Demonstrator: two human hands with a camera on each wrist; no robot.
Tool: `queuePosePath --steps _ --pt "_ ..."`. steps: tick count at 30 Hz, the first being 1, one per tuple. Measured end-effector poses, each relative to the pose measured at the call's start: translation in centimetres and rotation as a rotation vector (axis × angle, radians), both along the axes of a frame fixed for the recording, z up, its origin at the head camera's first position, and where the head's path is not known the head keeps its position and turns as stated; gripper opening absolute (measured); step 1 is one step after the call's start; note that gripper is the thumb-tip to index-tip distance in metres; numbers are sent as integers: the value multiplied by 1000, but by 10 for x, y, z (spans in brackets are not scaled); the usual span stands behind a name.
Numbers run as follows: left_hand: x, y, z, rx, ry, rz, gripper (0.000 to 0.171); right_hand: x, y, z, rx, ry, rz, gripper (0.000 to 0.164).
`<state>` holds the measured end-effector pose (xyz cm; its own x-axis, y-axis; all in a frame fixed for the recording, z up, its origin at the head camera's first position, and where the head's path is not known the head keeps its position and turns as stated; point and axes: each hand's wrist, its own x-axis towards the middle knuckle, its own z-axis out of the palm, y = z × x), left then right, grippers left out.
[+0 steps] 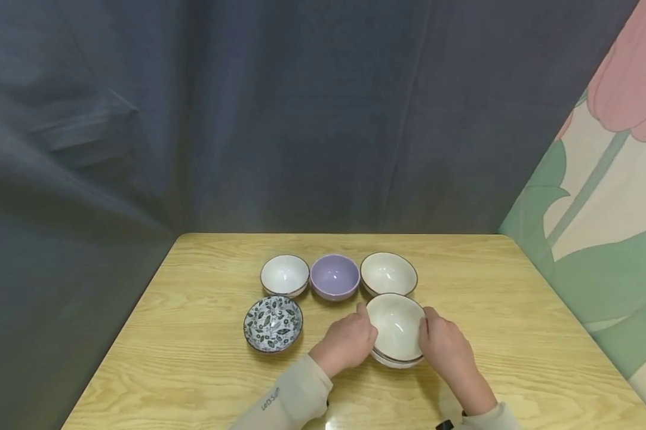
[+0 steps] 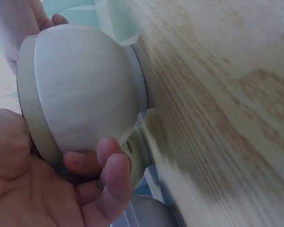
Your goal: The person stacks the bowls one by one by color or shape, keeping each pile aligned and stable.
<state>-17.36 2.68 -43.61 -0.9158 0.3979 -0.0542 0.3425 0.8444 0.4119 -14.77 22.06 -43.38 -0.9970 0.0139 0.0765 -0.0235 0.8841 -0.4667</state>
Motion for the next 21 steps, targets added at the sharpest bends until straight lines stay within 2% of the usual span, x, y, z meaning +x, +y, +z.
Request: queuePosePath --steps 7,12,17,21 --pt "-2 -5 -2 28 3 9 38 -4 -5 1 7 12 17 39" --pt "0 -3 -1 3 20 22 34 -2 1 -1 14 23 29 38" --pt "1 -2 4 1 -7 41 39 -3 7 -1 42 51 64 34" --pt "-1 -4 9 32 -48 46 48 -5 11 5 77 36 92 33"
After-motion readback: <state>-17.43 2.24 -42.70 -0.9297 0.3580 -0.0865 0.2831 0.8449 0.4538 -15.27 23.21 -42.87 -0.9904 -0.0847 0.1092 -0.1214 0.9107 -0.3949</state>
